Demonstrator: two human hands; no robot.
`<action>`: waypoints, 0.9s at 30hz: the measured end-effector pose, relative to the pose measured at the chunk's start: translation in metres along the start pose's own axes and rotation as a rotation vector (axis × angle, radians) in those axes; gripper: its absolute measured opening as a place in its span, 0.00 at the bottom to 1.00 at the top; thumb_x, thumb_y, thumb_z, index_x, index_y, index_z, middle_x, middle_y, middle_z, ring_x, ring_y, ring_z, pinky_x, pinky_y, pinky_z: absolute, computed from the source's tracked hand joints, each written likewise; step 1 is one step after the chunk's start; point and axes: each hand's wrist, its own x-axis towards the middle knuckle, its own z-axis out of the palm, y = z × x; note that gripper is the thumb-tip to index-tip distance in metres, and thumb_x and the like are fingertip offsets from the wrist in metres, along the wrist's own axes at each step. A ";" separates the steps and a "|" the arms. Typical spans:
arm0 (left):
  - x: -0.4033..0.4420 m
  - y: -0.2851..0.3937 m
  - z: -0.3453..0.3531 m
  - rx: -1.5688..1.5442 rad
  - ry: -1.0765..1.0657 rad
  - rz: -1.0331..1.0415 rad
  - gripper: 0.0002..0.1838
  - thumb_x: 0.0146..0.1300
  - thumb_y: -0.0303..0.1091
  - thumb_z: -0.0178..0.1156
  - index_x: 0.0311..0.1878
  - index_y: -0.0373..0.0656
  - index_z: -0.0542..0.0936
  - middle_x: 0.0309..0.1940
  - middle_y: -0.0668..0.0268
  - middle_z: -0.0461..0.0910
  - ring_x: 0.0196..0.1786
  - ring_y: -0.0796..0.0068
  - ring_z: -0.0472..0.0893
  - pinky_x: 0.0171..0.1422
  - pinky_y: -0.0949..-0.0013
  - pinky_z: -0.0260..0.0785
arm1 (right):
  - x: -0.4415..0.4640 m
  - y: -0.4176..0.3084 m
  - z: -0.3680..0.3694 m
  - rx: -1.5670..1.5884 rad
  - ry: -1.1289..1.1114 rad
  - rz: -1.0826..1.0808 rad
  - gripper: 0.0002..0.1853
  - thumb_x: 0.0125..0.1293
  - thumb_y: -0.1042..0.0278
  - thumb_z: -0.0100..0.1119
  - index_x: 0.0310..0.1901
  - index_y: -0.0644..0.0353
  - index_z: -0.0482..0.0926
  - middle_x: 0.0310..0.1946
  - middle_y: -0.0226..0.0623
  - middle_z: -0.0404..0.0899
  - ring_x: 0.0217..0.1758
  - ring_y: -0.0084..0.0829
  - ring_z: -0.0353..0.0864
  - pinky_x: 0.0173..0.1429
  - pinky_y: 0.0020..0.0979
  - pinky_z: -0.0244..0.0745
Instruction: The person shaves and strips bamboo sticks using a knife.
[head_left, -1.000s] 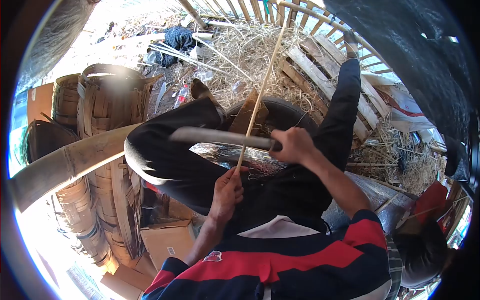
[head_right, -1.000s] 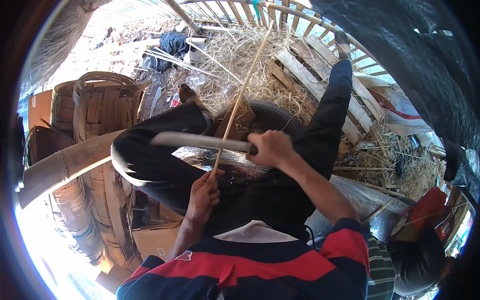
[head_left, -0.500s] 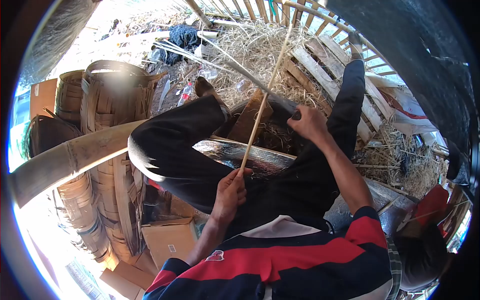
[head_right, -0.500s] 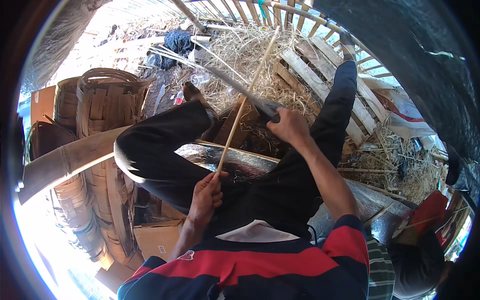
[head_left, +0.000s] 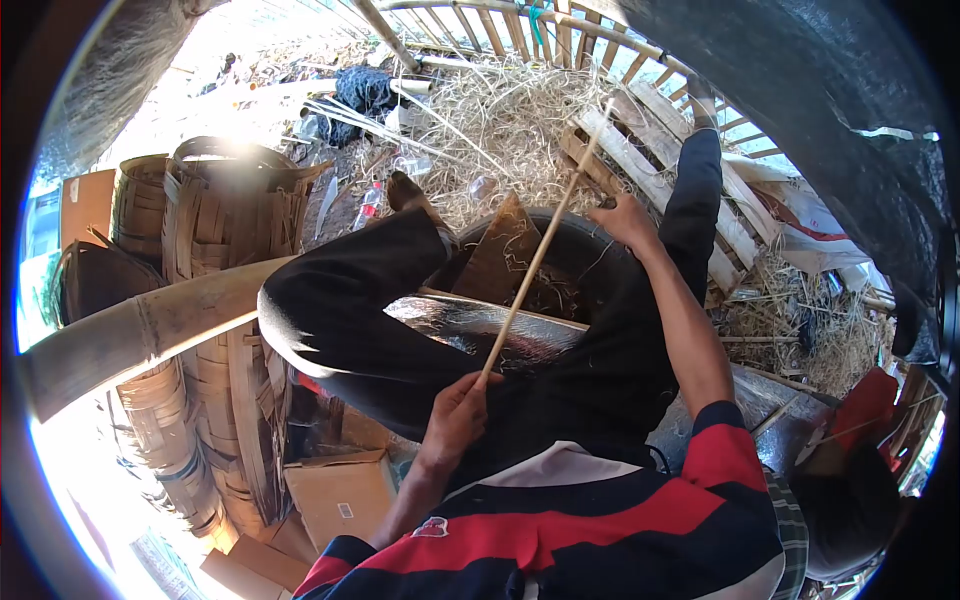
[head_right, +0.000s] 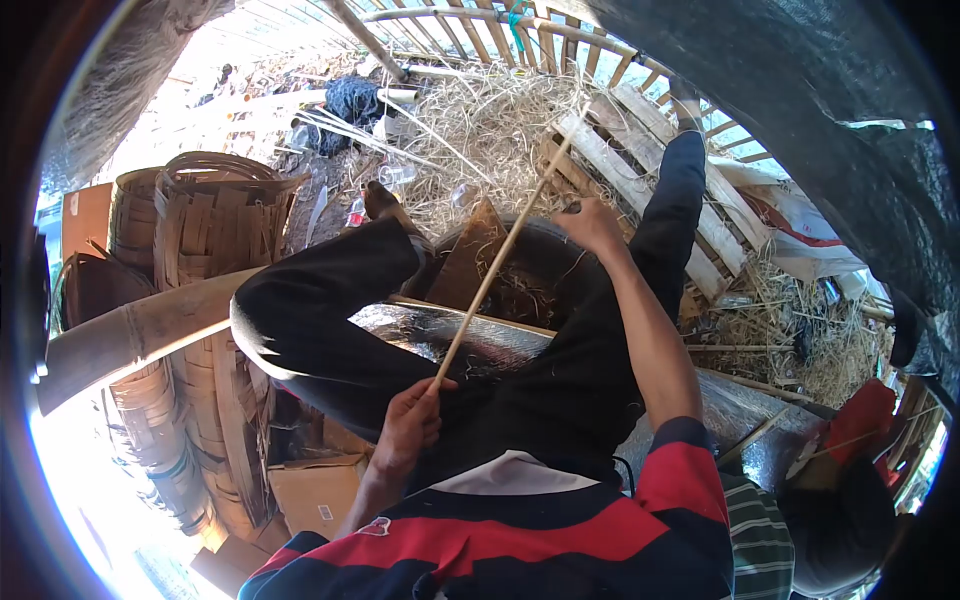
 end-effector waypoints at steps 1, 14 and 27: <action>-0.001 -0.003 0.001 0.070 0.005 0.001 0.15 0.75 0.39 0.47 0.54 0.40 0.75 0.18 0.82 0.54 0.17 0.93 0.51 0.18 0.83 0.42 | 0.006 0.004 0.002 0.301 -0.118 0.118 0.28 0.52 0.42 0.65 0.34 0.67 0.80 0.23 0.46 0.80 0.28 0.36 0.83 0.35 0.38 0.76; -0.021 0.009 -0.027 0.432 -0.151 -0.021 0.12 0.77 0.39 0.45 0.51 0.43 0.73 0.21 0.81 0.61 0.20 0.93 0.59 0.21 0.82 0.49 | -0.045 -0.044 -0.013 1.478 -0.211 0.238 0.08 0.61 0.65 0.63 0.32 0.57 0.74 0.13 0.22 0.63 0.12 0.17 0.60 0.21 0.26 0.59; 0.034 0.027 0.019 0.261 -0.121 0.255 0.11 0.77 0.38 0.46 0.49 0.41 0.72 0.24 0.80 0.63 0.25 0.93 0.59 0.26 0.83 0.51 | -0.137 -0.092 -0.018 0.916 -0.310 -0.444 0.09 0.61 0.63 0.65 0.30 0.59 0.79 0.16 0.27 0.74 0.16 0.24 0.74 0.23 0.26 0.67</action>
